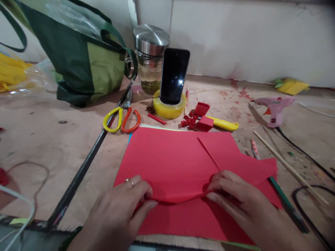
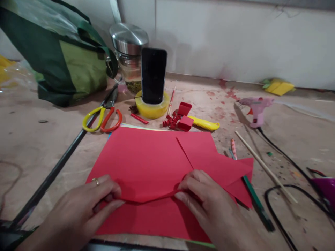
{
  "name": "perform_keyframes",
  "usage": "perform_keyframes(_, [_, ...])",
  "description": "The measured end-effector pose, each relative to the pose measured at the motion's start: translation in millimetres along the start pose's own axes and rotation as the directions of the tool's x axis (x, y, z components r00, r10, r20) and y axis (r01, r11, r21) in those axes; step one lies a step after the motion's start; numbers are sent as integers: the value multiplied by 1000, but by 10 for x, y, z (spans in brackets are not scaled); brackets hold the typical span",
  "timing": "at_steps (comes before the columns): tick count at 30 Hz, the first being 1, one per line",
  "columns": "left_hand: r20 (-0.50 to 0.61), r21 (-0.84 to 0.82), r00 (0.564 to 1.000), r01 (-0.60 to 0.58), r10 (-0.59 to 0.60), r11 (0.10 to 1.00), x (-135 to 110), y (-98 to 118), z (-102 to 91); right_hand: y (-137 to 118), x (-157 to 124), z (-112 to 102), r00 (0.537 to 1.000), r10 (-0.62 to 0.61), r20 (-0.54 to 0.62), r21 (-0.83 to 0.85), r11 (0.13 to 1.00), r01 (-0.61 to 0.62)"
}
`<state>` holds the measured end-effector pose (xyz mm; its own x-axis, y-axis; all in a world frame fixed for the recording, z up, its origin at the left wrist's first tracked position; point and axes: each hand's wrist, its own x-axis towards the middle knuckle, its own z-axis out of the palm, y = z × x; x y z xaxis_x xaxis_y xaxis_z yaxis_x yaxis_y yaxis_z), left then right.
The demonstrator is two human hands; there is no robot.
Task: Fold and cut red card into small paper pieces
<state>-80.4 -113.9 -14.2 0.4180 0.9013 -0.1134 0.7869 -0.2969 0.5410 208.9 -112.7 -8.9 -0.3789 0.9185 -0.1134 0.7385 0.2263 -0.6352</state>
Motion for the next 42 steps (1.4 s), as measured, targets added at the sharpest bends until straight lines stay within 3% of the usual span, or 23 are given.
perform_keyframes(16, [23, 141, 999, 39, -43, 989, 104, 3, -18, -20, 57, 32, 988, 48, -147, -53, 997, -57])
perform_keyframes(28, [74, 161, 994, 73, -86, 984, 121, 42, -53, -72, 61, 2, 992, 117, -42, -107, 987, -120])
perform_keyframes(42, [-14, 185, 997, -68, 71, 980, 139, -27, -19, -14, 77, 26, 982, 182, -55, -188, 964, -189])
